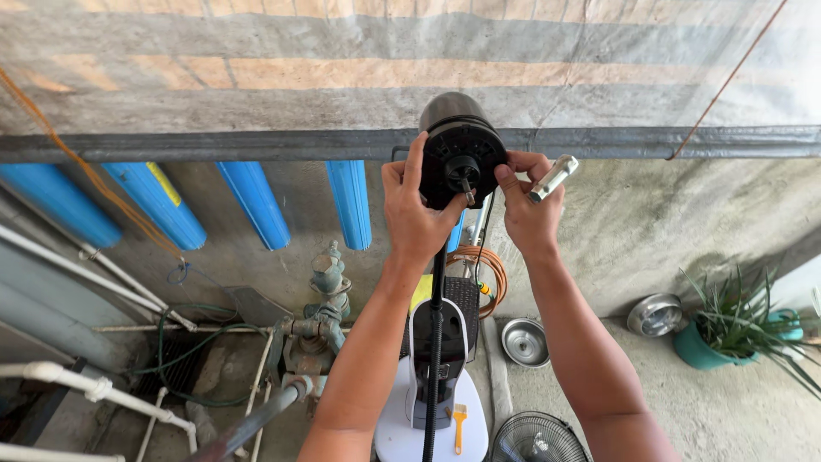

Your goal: The person disassembles a standing electric fan using a socket wrench. They remove the front grille, then the fan blades, followed by the rear grille and motor housing components. The parts are placed on the floor as they are removed.

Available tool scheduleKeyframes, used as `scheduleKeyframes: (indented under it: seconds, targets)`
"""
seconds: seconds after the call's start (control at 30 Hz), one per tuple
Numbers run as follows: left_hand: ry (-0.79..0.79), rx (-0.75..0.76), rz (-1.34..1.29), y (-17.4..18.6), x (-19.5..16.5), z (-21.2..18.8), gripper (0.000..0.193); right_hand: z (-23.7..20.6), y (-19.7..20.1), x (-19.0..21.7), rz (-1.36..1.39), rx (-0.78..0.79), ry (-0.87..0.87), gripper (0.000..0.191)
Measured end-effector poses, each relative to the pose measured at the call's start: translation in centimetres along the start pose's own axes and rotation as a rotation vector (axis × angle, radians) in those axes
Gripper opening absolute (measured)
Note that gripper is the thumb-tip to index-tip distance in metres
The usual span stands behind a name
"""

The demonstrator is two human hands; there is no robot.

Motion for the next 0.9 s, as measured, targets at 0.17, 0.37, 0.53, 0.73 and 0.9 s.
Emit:
scheduleKeyframes:
  seconds: [0.17,0.37,0.53,0.73,0.9]
  targets:
    - [0.02,0.02,-0.033,-0.3,0.3,0.3,0.102,-0.4,0.1,0.2,-0.022,-0.038,-0.126,0.019]
    - [0.072,0.147,-0.084,0.0,1.7,0.8,0.107,-0.2,0.1,0.6,-0.002,0.028,0.003,0.021]
    - [0.055,0.202,-0.103,0.3,2.4,1.1,0.112,-0.2,0.0,1.0,-0.045,0.019,-0.036,0.021]
    - [0.069,0.238,-0.104,0.4,2.6,1.1,0.115,-0.2,0.8,1.9,-0.084,0.13,-0.181,0.032]
    - [0.078,0.282,-0.143,0.7,2.5,0.9,0.12,-0.6,3.2,0.9,0.175,0.243,-0.292,0.042]
Point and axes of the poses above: each hand's wrist, its own z-axis towards the middle knuckle, its own y-axis out of the back of the hand, x = y × z, the point moved 5 cm from there along z, towards the middle knuckle, and after that the axes turned 2 degrees about -y, right-handed, at the moved point
